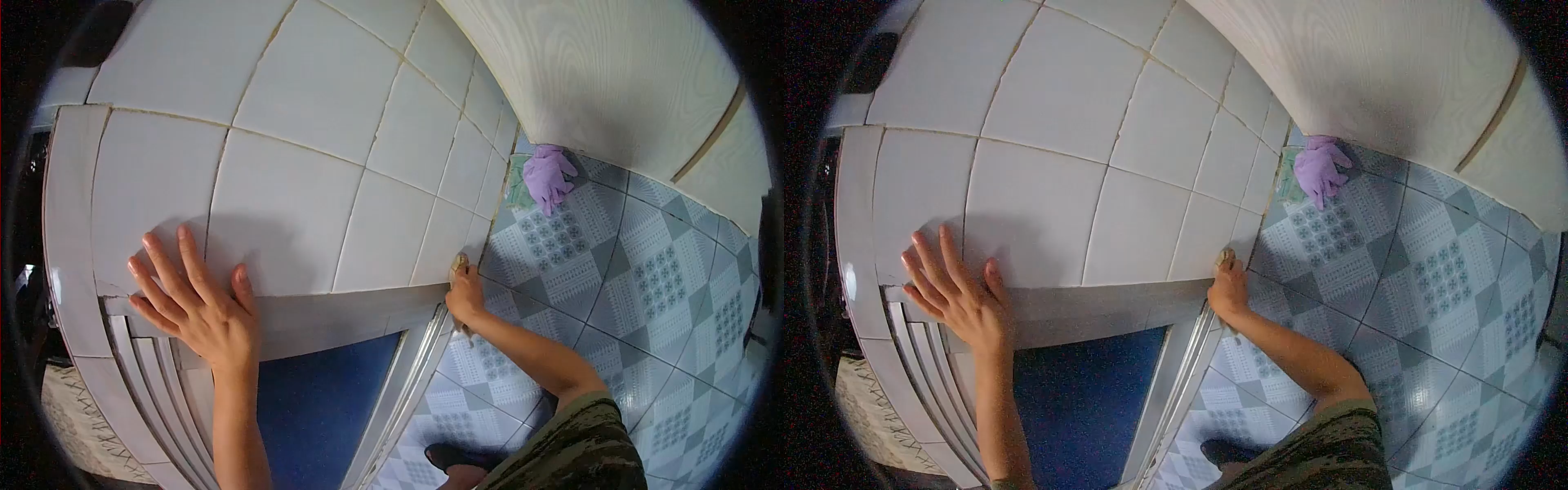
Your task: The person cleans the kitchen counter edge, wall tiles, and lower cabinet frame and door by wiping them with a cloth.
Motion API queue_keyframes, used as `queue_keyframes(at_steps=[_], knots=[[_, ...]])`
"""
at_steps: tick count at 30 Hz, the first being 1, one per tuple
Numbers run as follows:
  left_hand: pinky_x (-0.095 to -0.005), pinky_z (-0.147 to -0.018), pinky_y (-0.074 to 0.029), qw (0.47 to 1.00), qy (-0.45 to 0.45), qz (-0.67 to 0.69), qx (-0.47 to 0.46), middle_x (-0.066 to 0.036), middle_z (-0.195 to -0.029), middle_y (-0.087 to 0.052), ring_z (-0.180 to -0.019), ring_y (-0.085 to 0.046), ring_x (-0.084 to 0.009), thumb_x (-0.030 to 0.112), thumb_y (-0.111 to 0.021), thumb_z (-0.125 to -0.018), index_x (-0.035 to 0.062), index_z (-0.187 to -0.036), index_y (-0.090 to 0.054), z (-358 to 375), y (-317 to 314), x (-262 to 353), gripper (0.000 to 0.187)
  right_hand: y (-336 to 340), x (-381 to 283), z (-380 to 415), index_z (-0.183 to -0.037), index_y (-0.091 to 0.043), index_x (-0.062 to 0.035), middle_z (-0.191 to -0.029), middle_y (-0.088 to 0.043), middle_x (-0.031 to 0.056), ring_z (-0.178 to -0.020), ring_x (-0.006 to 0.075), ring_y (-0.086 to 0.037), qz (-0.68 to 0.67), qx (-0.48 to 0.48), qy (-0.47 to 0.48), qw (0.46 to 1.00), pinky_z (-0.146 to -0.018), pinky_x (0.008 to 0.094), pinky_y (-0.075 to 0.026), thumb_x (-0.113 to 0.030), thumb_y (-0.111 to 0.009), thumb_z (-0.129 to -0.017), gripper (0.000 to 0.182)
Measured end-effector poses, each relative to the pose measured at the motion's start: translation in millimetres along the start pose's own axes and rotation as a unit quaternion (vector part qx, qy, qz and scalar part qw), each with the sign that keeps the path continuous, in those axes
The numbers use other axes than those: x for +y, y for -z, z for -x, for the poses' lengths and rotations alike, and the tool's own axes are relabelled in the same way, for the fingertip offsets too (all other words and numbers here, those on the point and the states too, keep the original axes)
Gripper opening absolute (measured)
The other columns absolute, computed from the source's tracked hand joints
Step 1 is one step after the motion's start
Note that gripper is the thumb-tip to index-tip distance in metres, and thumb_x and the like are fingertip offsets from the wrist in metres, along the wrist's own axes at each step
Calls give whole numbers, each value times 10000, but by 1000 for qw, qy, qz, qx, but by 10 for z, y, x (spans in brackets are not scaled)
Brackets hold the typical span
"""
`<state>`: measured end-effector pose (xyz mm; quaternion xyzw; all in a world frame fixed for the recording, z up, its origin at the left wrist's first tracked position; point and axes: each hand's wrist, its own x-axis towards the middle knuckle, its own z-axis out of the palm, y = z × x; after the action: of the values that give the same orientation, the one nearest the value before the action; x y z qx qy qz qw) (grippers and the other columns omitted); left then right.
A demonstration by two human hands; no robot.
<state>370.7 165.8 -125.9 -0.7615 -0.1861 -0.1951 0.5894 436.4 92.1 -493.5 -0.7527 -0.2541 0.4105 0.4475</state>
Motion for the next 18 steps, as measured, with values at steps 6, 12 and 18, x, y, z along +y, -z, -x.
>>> queue_keyframes(at_steps=[6,12,18], knots=[[-514,-1150,-38,1000,3,10,-2,-99,-1530,-278,-1429,-174,-328,500,-360,-972,180,-1458,-349,-2,-8,9,583,-54,278,-469,-1393,-216,139,-1271,-397,310,-1139,458,-449,3,63,-64,996,-972,490,-394,26,-567,-752,740],[-540,-1141,-55,1000,6,19,-11,-95,-1536,-261,-1425,-175,-345,462,-424,-958,182,-1461,-339,9,21,14,582,-205,-272,293,-1432,-149,115,-1212,-396,275,-1140,419,-424,-39,57,66,995,-945,452,-402,67,-528,-748,783],[-560,-1135,-72,1000,12,17,-19,-96,-1536,-256,-1427,-172,-344,462,-441,-951,184,-1449,-360,26,22,11,576,118,-911,813,-1451,-81,99,-1224,-356,262,-1130,422,-428,-21,34,184,982,-939,432,-436,95,-557,-717,874]])
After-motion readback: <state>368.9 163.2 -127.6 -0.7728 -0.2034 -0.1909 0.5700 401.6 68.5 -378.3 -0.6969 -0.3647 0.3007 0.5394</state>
